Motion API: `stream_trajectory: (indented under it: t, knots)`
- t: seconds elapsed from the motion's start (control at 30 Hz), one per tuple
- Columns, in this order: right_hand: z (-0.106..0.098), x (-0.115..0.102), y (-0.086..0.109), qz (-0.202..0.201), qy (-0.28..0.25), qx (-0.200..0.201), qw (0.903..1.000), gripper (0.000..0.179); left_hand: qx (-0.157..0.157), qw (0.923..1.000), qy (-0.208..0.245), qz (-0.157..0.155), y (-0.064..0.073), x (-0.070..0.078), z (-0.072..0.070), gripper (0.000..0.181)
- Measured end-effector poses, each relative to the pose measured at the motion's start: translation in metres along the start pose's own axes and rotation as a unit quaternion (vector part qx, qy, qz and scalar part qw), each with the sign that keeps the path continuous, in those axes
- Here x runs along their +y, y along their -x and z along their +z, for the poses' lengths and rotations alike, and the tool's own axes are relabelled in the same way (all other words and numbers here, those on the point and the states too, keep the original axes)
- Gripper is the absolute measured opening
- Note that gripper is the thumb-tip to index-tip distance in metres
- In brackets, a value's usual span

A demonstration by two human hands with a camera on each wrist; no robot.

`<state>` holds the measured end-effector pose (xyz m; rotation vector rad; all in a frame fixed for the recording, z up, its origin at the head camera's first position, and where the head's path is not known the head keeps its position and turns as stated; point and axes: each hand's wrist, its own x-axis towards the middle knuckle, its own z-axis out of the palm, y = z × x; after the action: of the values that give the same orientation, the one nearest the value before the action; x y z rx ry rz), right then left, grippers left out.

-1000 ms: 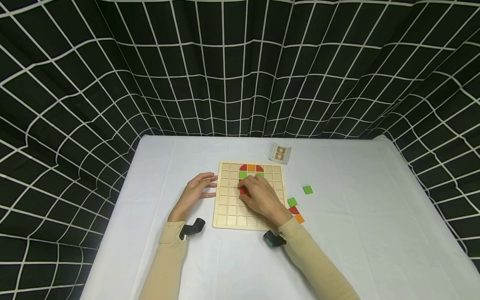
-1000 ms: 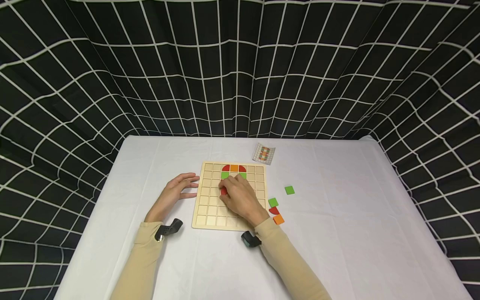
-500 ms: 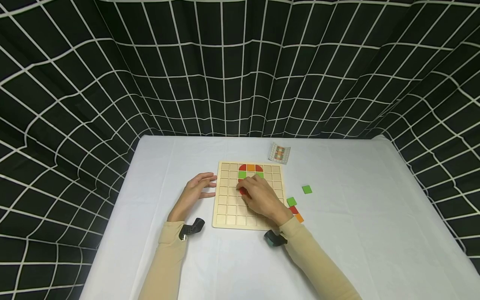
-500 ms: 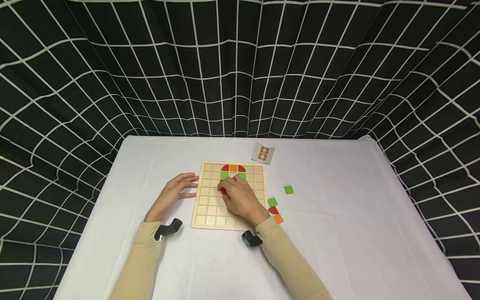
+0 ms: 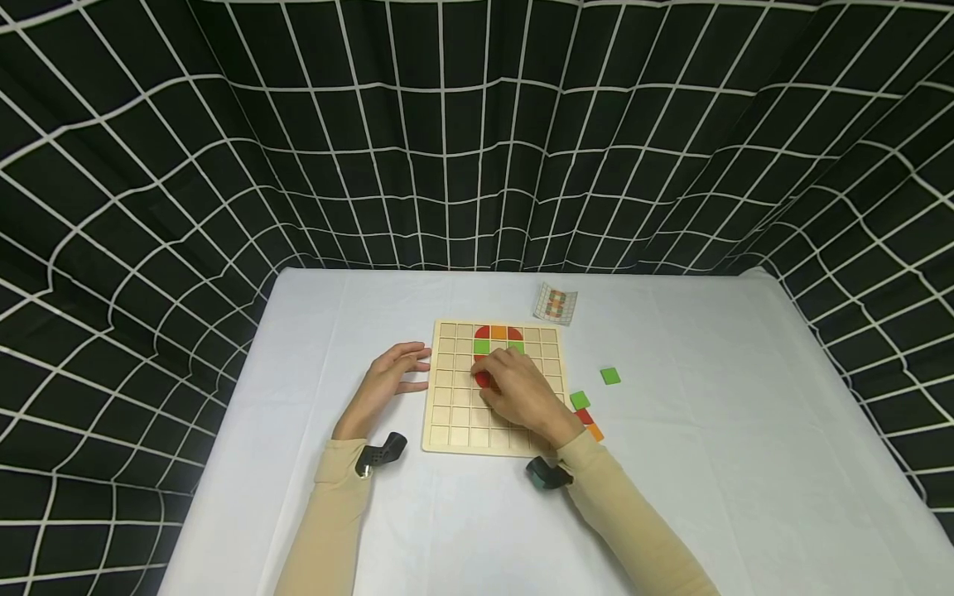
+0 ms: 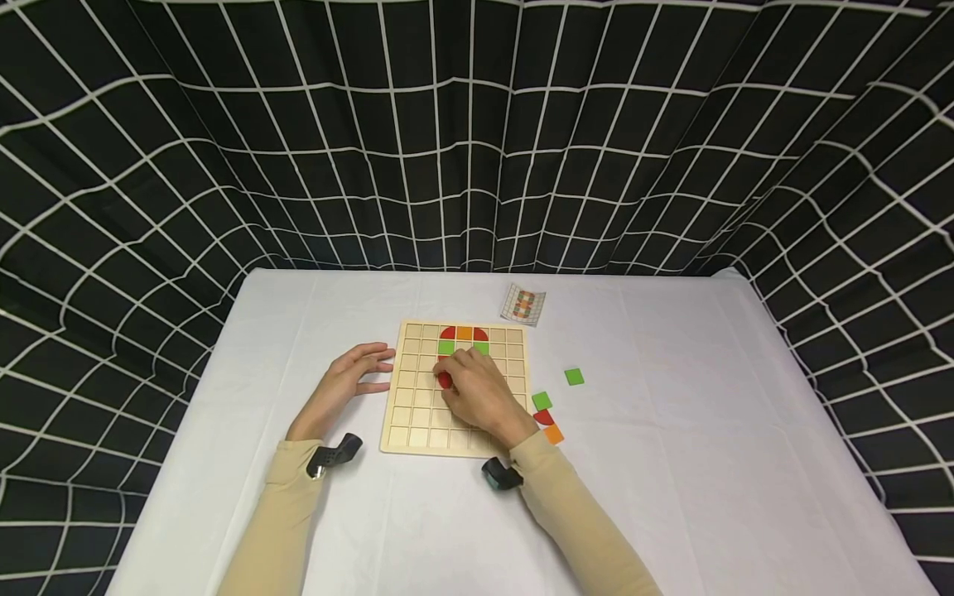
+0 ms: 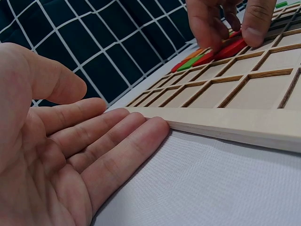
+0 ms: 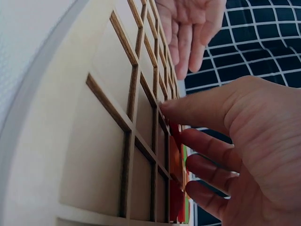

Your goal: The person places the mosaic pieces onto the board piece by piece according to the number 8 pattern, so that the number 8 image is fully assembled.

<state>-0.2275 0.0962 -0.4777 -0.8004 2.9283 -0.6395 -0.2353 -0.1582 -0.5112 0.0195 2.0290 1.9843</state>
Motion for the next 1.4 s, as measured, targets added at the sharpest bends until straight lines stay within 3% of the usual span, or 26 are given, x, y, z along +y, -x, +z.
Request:
stream_trajectory:
  t: [0.53,0.83,1.4]
  knots:
    - [0.0016,-0.0005,-0.0013,0.035,-0.024,-0.012,0.9990,0.036,-0.002,1.0000,0.002,-0.002,-0.0017,-0.0020,-0.0009,0.041]
    - [0.0026,-0.0019,-0.0025,0.021,-0.007,0.004,0.9997,0.021,0.002,1.0000,0.005,-0.003,-0.0003,-0.0013,-0.0005,0.040]
    - [0.0042,0.0004,-0.0034,0.013,0.016,0.031,0.9993,0.013,0.005,1.0000,0.004,-0.004,-0.0003,-0.0012,-0.0001,0.040]
